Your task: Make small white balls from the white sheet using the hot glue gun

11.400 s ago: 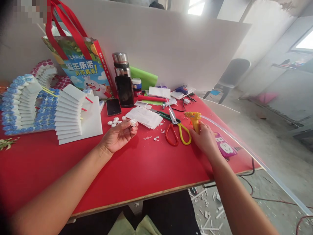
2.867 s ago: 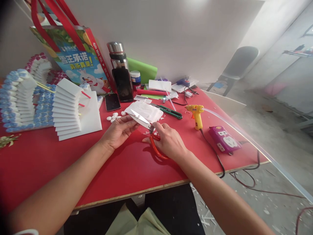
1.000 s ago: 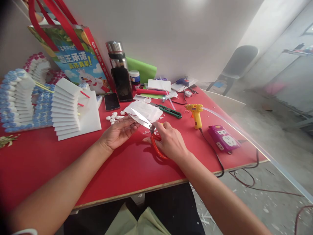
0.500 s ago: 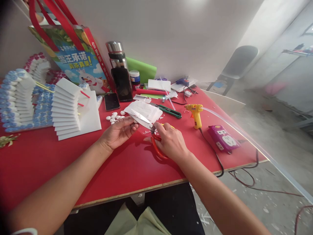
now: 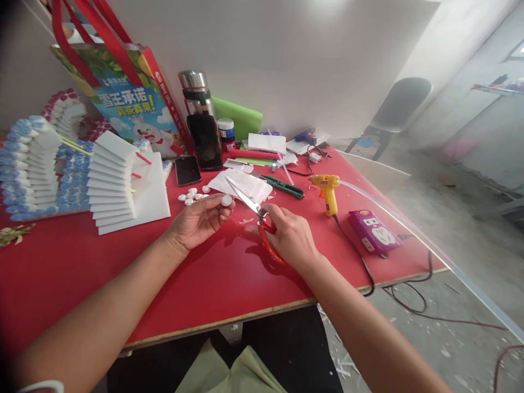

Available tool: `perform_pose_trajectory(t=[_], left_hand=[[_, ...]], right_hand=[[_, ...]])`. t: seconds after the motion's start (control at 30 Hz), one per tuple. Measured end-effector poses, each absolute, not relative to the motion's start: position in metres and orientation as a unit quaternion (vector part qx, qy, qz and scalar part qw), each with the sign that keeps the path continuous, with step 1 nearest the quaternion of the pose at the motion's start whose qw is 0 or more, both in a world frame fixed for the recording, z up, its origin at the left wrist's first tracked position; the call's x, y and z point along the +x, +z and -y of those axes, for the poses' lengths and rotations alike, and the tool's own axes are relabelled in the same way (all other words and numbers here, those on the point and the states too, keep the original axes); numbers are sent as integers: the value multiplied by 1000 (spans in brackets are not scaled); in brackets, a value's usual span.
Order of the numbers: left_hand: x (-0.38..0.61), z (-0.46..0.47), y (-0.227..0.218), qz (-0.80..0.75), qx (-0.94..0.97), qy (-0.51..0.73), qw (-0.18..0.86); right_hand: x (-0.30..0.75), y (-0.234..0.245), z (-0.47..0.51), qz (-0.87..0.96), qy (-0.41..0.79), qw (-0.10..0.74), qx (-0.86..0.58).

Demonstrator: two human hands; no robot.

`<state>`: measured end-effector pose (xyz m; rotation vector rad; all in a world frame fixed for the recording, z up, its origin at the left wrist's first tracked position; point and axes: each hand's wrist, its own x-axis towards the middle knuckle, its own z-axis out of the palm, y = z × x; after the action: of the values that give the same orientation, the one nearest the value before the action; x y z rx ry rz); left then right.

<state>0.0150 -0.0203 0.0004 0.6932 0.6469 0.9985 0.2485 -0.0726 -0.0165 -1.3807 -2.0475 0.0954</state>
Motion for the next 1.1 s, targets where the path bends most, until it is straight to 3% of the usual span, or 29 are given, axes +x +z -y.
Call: perform_pose_trajectory(t=[0.4,1.1], left_hand=[[14,19,-5,-307,299,474,769],[15,18,-7,-280,345,440,780]], right_hand=[[246,-13,71,819,43,286,-496],[244,-19,71,812,12,285,-509]])
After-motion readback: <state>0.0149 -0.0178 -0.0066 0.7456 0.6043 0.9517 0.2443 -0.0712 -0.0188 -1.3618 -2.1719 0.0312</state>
